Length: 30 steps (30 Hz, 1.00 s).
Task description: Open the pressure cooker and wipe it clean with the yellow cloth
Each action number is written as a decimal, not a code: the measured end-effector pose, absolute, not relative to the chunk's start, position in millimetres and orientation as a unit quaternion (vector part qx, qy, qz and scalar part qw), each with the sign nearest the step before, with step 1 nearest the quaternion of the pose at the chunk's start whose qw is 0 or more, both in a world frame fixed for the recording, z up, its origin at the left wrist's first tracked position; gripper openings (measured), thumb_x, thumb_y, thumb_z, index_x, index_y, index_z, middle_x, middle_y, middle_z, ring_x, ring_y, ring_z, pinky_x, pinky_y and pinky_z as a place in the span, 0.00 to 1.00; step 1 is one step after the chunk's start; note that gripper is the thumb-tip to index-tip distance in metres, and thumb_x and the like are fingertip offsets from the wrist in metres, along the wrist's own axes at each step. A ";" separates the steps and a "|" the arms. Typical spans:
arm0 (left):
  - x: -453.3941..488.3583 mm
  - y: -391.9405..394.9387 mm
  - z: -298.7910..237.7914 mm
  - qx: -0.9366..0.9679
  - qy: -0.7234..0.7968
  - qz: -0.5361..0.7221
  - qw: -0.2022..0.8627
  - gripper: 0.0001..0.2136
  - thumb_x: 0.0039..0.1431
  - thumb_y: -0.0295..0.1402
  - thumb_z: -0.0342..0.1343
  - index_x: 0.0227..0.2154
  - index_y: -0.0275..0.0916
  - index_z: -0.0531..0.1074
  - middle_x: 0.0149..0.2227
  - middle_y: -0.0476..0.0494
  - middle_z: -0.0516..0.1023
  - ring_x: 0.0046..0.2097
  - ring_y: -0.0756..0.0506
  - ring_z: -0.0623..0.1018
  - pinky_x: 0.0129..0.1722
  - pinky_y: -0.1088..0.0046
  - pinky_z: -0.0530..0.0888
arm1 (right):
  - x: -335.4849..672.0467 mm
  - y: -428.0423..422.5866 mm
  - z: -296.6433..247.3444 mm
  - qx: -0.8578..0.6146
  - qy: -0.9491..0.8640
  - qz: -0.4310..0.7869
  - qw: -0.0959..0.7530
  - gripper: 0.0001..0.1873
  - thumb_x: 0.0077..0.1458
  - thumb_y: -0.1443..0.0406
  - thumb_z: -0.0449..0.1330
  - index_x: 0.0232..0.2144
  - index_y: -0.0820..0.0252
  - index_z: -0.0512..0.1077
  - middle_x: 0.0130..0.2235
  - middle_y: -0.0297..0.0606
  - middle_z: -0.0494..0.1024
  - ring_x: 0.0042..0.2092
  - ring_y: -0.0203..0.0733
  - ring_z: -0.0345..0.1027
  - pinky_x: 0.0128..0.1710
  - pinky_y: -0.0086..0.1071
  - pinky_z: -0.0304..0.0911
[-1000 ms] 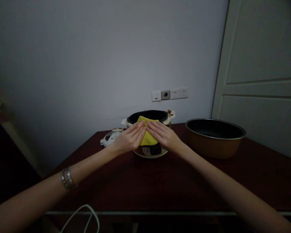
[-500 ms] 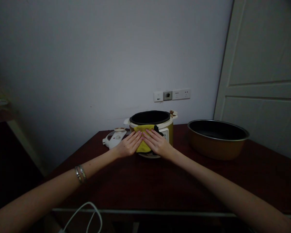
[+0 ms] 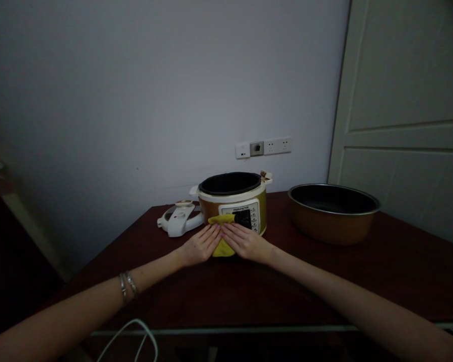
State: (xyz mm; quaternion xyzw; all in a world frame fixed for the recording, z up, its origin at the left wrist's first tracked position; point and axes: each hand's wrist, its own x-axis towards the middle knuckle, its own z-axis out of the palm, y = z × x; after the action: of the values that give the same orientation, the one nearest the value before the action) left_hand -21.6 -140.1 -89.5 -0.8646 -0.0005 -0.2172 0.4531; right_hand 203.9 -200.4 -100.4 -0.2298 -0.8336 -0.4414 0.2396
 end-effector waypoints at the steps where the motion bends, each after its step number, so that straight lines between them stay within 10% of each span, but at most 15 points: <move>1: -21.5 -140.9 -90.1 -0.864 0.006 -0.213 0.456 0.16 0.60 0.21 0.44 0.49 0.22 0.67 0.50 0.25 0.73 0.55 0.39 0.71 0.54 0.58 0.71 | 203.6 -201.1 -101.4 -0.229 -0.833 -0.444 0.236 0.17 0.59 0.74 0.51 0.48 0.73 0.70 0.52 0.53 0.72 0.55 0.47 0.64 0.56 0.42 0.63; 13: -15.8 -150.3 -109.4 -0.885 0.063 -0.139 0.440 0.14 0.59 0.22 0.46 0.45 0.24 0.70 0.46 0.29 0.77 0.49 0.41 0.76 0.52 0.62 0.72 | 207.8 -213.8 -126.9 -0.215 -0.870 -0.390 0.214 0.14 0.59 0.74 0.50 0.45 0.74 0.71 0.46 0.51 0.76 0.50 0.45 0.70 0.52 0.39 0.66; 23: 16.2 -155.8 -121.7 -0.925 0.068 -0.060 0.369 0.15 0.62 0.24 0.44 0.49 0.25 0.68 0.49 0.31 0.76 0.50 0.44 0.75 0.56 0.67 0.67 | 240.6 -233.2 -132.1 -0.372 -0.919 -0.047 0.118 0.27 0.49 0.76 0.52 0.54 0.67 0.64 0.52 0.51 0.72 0.53 0.46 0.67 0.52 0.37 0.63; 30: 29.1 -183.2 -74.1 -0.907 0.191 -0.104 0.360 0.12 0.60 0.25 0.47 0.42 0.29 0.73 0.43 0.32 0.79 0.45 0.44 0.78 0.52 0.66 0.71 | 253.9 -271.8 -105.1 -0.278 -0.929 -0.178 0.170 0.21 0.55 0.74 0.51 0.52 0.70 0.65 0.46 0.50 0.76 0.49 0.44 0.70 0.48 0.37 0.67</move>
State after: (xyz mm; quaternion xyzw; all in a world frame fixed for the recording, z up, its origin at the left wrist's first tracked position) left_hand 29.1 -183.2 -74.1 -0.9070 0.1913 -0.1042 0.3605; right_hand 253.9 -271.8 -105.1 -0.2783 -0.9285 -0.1776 0.1699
